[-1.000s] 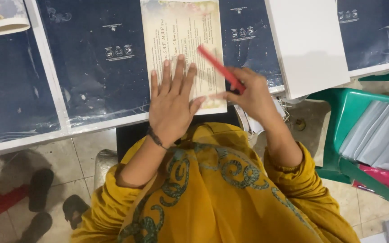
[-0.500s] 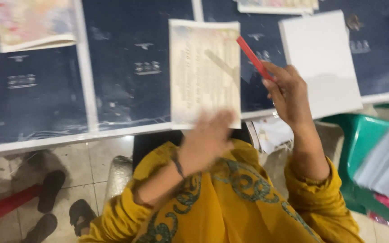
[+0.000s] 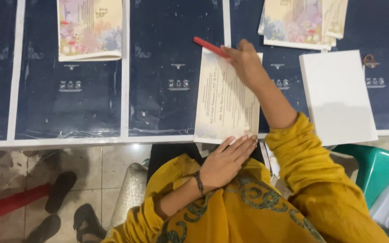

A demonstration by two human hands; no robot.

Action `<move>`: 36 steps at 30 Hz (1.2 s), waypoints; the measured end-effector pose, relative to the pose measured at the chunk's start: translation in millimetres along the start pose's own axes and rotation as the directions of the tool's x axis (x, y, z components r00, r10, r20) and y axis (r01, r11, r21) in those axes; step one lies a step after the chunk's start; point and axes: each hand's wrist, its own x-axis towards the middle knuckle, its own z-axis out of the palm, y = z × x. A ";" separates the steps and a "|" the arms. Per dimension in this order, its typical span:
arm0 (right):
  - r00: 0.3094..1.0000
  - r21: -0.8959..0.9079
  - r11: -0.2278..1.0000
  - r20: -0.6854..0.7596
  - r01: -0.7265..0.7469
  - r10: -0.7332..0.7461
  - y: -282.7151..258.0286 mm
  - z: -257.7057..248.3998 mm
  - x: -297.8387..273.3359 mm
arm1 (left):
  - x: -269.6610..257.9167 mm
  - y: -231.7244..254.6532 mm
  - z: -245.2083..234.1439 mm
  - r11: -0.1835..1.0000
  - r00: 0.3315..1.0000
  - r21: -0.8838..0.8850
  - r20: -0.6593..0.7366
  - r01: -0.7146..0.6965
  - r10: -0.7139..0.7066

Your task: The person repeatedly picks up a stack of loose pages, aligns them, and inserts them into a book cover. They then press along the spine with a red tool to secure the pages. This process is repeated multiple times with different sets of pages and covers on a blue tabletop.

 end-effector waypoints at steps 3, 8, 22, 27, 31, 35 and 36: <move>0.833 0.194 0.814 0.224 -0.548 0.506 -101.7 -5.7 -6.3 | -4.6 -6.9 9.1 0.980 0.991 -0.201 -0.134 -0.003 -0.024; 0.717 0.029 0.734 0.241 -0.679 0.654 -91.8 37.0 -135.4 | -24.3 -46.1 -21.3 0.986 0.952 -0.164 -0.300 0.016 -0.065; 0.582 0.454 0.506 0.034 -0.733 0.813 -68.2 -46.6 -157.6 | -6.1 -47.1 -68.1 0.907 0.872 -0.344 -0.331 0.244 -0.360; 0.626 0.709 0.411 0.056 -0.574 0.777 6.0 -64.1 -160.9 | 10.4 -102.0 -123.8 0.899 0.876 -0.299 -0.268 0.320 -0.401; 0.630 0.453 0.622 -0.156 -0.639 0.760 37.3 -154.5 -99.8 | 15.3 -210.9 -150.2 0.901 0.817 -0.082 -0.393 0.427 -0.422; 0.699 0.370 0.769 -0.331 -0.521 0.633 81.3 -193.8 -64.1 | 23.3 -312.5 -154.0 0.674 0.714 0.244 -0.329 0.697 -0.618; 0.703 0.330 0.776 -0.334 -0.537 0.628 85.8 -198.9 -62.4 | 26.0 -338.0 -149.2 0.596 0.698 0.372 -0.284 0.712 -0.657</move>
